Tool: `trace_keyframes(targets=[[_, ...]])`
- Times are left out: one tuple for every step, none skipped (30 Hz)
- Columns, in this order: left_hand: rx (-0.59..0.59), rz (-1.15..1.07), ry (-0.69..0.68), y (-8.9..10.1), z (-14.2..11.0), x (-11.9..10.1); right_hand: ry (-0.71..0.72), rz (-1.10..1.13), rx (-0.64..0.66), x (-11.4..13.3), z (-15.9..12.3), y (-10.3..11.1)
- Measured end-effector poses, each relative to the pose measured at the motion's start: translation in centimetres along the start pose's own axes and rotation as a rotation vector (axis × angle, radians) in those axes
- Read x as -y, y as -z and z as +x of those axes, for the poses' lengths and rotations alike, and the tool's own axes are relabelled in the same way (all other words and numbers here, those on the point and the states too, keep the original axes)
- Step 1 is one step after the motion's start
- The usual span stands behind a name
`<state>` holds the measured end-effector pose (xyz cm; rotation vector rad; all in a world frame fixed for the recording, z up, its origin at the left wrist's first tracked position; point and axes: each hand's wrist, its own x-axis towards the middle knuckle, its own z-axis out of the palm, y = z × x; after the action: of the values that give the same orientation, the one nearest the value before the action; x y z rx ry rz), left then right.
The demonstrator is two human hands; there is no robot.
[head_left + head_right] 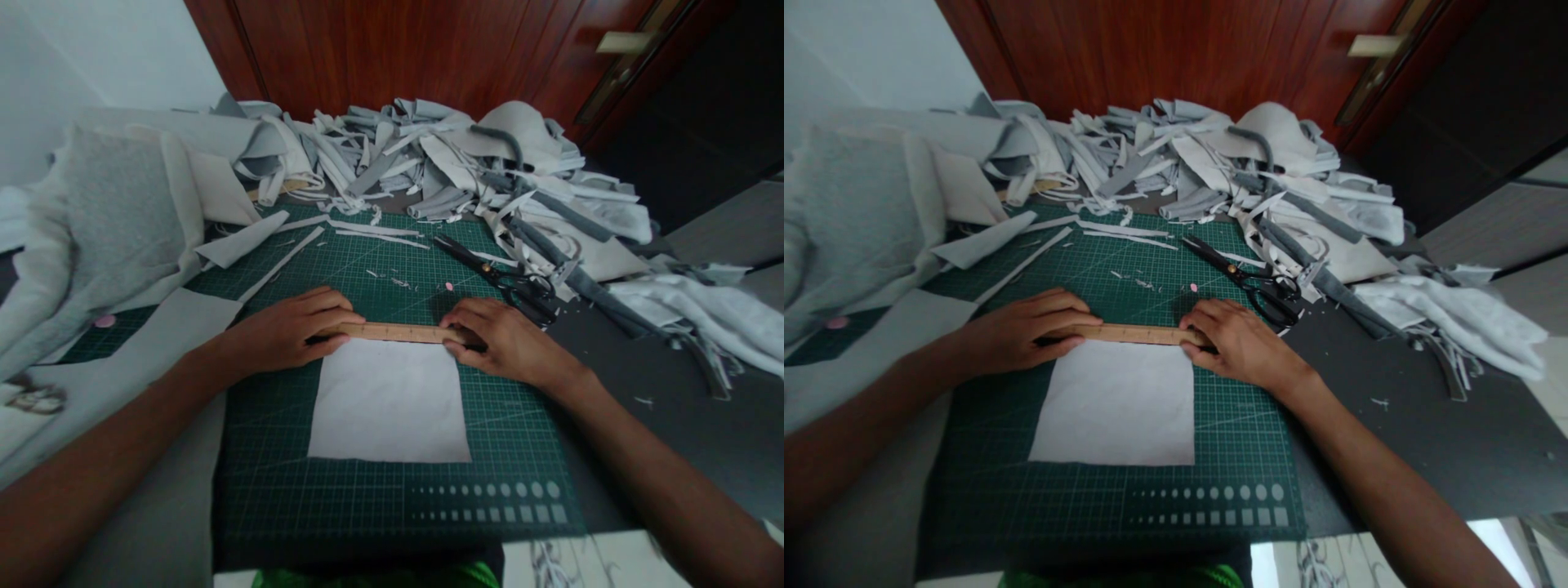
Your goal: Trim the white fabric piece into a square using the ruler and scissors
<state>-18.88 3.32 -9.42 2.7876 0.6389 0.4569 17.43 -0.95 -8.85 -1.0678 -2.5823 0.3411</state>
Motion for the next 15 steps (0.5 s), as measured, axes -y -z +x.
trace_keyframes(targets=[[0.001, -0.006, 0.005, 0.0, 0.04, -0.05, -0.003, 0.008, 0.001, 0.01, 0.0, 0.0], [0.002, -0.017, 0.012, 0.02, 0.08, -0.1, -0.004, 0.019, 0.003, 0.0, 0.0, 0.02], [0.006, -0.029, 0.02, 0.05, 0.11, -0.14, -0.006, 0.03, 0.007, -0.01, 0.0, 0.04], [0.01, -0.041, 0.025, 0.09, 0.12, -0.18, -0.007, 0.038, 0.012, -0.03, 0.0, 0.07], [0.014, -0.049, 0.025, 0.14, 0.11, -0.21, -0.006, 0.044, 0.016, -0.06, 0.0, 0.09], [0.02, -0.055, 0.022, 0.17, 0.1, -0.23, -0.004, 0.046, 0.02, -0.09, -0.01, 0.11], [0.025, -0.059, 0.019, 0.2, 0.08, -0.24, -0.002, 0.048, 0.023, -0.11, -0.01, 0.11], [0.031, -0.065, 0.016, 0.23, 0.06, -0.25, 0.0, 0.049, 0.025, -0.14, -0.01, 0.1], [0.038, -0.071, 0.015, 0.25, 0.04, -0.26, 0.005, 0.052, 0.027, -0.16, -0.01, 0.09], [0.043, -0.079, 0.014, 0.26, 0.02, -0.27, 0.011, 0.055, 0.028, -0.19, -0.01, 0.07], [0.047, -0.087, 0.009, 0.27, 0.01, -0.29, 0.017, 0.06, 0.029, -0.2, 0.0, 0.05], [0.05, -0.094, 0.002, 0.28, 0.0, -0.3, 0.022, 0.065, 0.029, -0.21, 0.0, 0.03], [0.052, -0.102, -0.004, 0.28, 0.0, -0.31, 0.027, 0.07, 0.027, -0.21, 0.01, 0.02], [0.054, -0.111, -0.009, 0.27, 0.01, -0.32, 0.031, 0.075, 0.028, -0.19, 0.02, 0.02], [0.053, -0.122, -0.008, 0.26, 0.02, -0.31, 0.031, 0.079, 0.032, -0.17, 0.03, 0.03]])
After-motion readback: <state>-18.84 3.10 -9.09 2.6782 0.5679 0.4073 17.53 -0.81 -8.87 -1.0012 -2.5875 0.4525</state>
